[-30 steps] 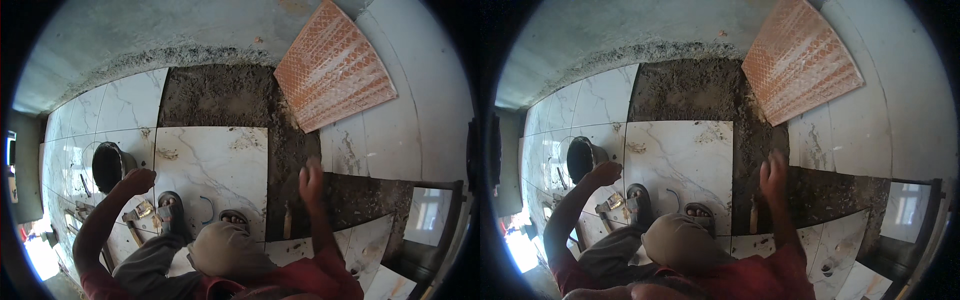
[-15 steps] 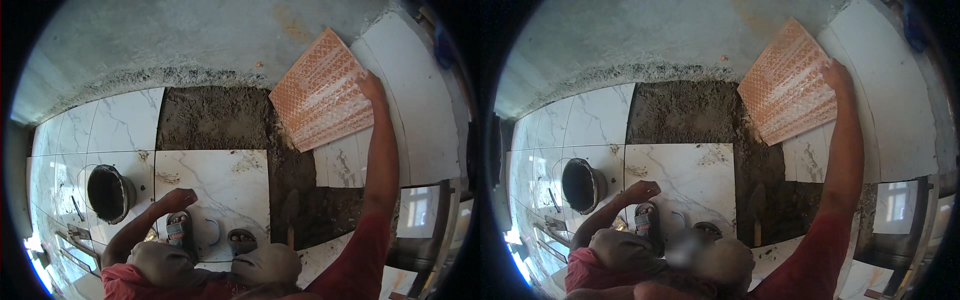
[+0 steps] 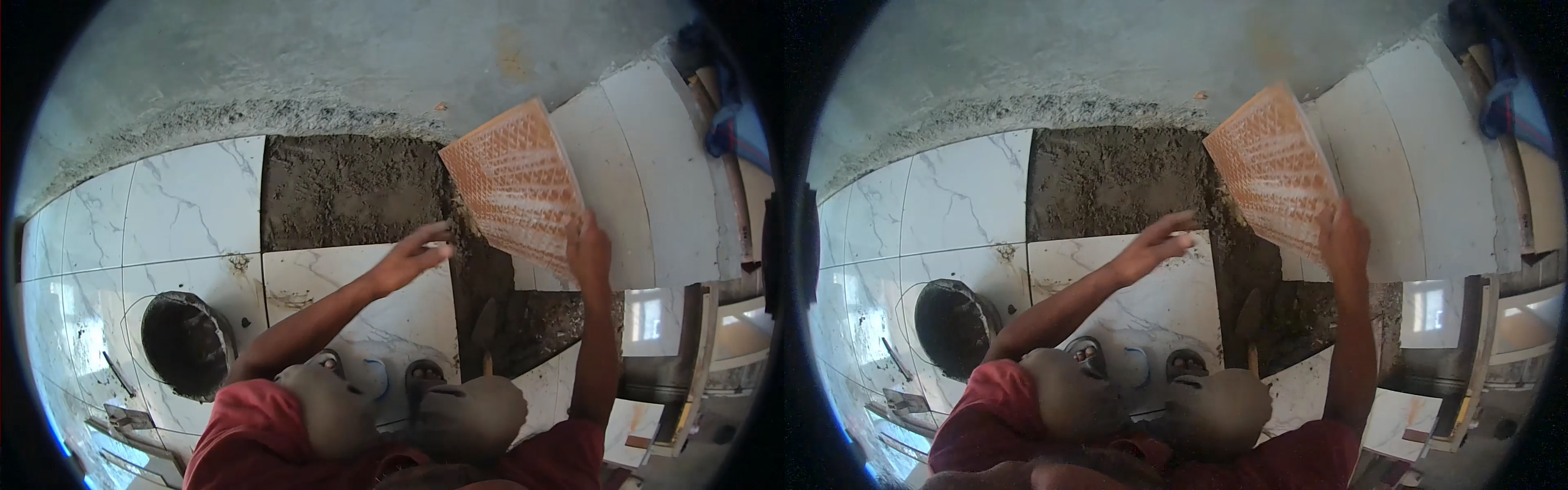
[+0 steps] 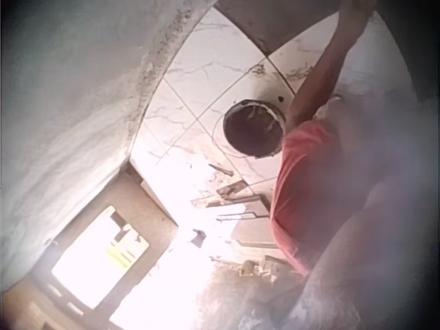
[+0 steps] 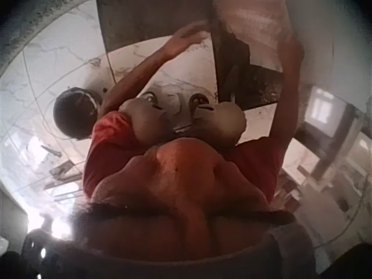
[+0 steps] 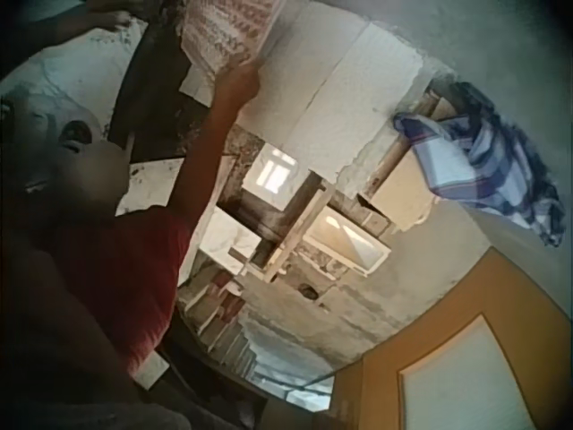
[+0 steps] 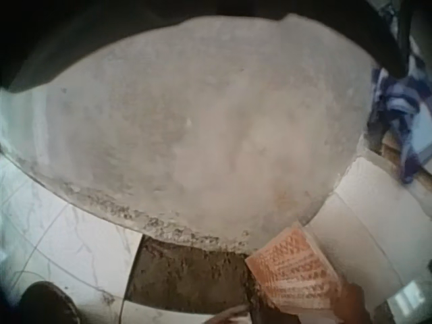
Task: The person smooths and levels mortar on the floor using a trowel, places a floor tile over the mortar, and taps the tile and edges into place with a hatchet.
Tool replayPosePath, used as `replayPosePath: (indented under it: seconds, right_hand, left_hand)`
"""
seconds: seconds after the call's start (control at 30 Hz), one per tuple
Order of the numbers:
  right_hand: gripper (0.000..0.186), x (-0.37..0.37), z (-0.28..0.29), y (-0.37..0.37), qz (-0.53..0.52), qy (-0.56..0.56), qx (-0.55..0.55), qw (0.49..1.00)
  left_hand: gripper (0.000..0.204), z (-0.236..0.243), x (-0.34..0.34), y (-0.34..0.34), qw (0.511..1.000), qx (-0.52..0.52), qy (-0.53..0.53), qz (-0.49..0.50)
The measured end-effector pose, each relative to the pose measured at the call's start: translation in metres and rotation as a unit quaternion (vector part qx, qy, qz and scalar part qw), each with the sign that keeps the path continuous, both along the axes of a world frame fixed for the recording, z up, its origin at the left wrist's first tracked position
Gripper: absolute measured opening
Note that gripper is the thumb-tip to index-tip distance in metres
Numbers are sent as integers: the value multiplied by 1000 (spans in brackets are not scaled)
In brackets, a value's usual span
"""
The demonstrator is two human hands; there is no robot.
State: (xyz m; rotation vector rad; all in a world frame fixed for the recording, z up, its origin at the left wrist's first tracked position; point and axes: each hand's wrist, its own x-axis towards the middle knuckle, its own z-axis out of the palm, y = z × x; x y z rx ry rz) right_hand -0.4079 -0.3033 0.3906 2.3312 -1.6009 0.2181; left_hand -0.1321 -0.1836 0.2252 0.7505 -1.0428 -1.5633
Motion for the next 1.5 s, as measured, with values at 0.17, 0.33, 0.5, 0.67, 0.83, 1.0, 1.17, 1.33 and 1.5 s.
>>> replayPosePath:
  seconds: [0.17,0.33,0.5,0.67,0.83,1.0,1.17,1.33,1.5]
  right_hand:
    - [25,39,-40,74,8,23,16,1000]
    - [19,54,-70,130,53,34,62,996]
    - [27,61,-76,145,218,-75,91,969]
    - [35,2,-126,92,133,-372,375,839]
    - [49,-35,-240,-36,25,-294,299,907]
    - [72,-49,-337,-132,-56,-222,389,892]
    - [66,-34,-374,-172,-50,-201,317,925]
    - [66,15,-388,-178,-52,-159,374,912]
    - [61,-12,-417,-221,-67,-129,351,925]
  left_hand:
    - [106,40,-47,-27,993,-44,112,-18]
    - [107,52,-66,4,994,-27,20,100]
    - [72,22,-55,30,992,12,-14,124]
    - [57,-3,-55,46,985,85,8,152]
    - [51,14,-50,56,969,164,38,181]
    - [43,16,-43,52,959,216,41,179]
    - [42,16,-41,55,950,245,17,192]
    - [41,14,-30,65,924,284,32,255]
    - [47,-33,-21,69,921,274,119,249]
